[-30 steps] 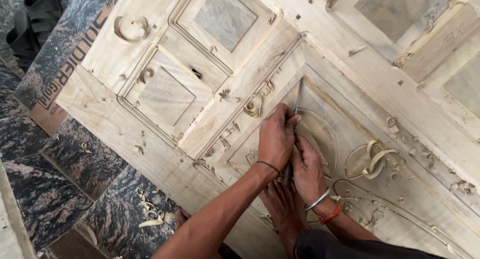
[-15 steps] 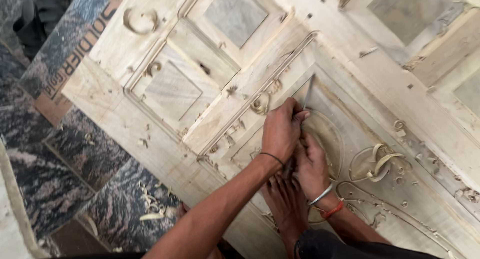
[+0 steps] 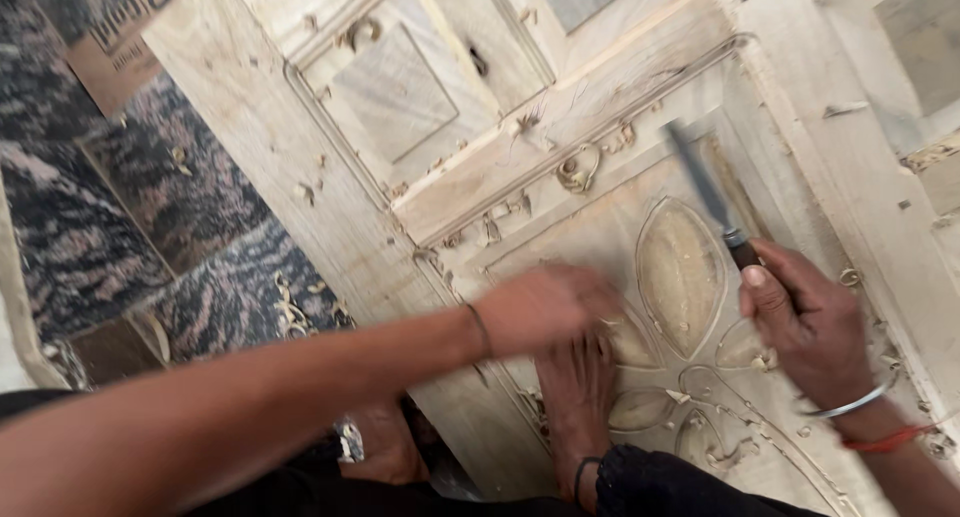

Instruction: The person kneels on the floor beside a large carved wooden door panel and uses a chisel to carve and refine a floral relief pattern, steadying the surface with the other hand and brushing away wood shavings between cuts.

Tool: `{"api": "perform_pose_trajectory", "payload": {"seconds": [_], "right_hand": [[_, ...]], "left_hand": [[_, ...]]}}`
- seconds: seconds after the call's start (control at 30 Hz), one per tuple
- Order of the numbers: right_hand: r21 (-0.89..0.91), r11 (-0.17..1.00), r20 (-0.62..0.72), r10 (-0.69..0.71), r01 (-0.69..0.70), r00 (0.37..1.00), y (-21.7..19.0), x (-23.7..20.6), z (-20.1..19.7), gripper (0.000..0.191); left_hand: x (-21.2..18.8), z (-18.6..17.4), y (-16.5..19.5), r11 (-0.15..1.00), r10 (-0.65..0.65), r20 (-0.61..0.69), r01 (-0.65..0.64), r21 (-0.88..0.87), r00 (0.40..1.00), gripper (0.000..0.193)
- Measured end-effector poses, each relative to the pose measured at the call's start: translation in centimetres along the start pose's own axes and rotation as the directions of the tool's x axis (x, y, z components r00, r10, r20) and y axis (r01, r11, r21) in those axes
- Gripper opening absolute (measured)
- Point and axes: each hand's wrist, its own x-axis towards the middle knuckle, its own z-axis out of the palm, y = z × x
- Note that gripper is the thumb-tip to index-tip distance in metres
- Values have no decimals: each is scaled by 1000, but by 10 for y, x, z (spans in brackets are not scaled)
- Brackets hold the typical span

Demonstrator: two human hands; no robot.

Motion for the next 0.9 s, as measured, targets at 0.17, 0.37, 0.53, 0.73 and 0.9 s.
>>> {"api": "perform_pose_trajectory", "payload": {"seconds": [0.17,0.37,0.53,0.73,0.9], "right_hand": [[-520,807,276,-151,280,949,-5,30,-33,41],[-609,675,425,-166,417,890,-7,64,-42,40],[-781,427,516,31,456,856,4,93,-50,47],[-720,343,624,-58,603,779,13,111,-60,50],[-592,482,655,-181,646,734,12,120,-52,48]], "left_hand": [[-27,-37,-81,937,-226,30,209,281,974,46],[-19,-86,-117,845,-120,-128,169,508,985,41],[-18,-84,-122,915,-146,-270,234,328,952,47],[-18,-55,-128,892,-114,-431,282,352,895,36],[-17,-55,-130,904,-110,-460,281,321,881,36]]}}
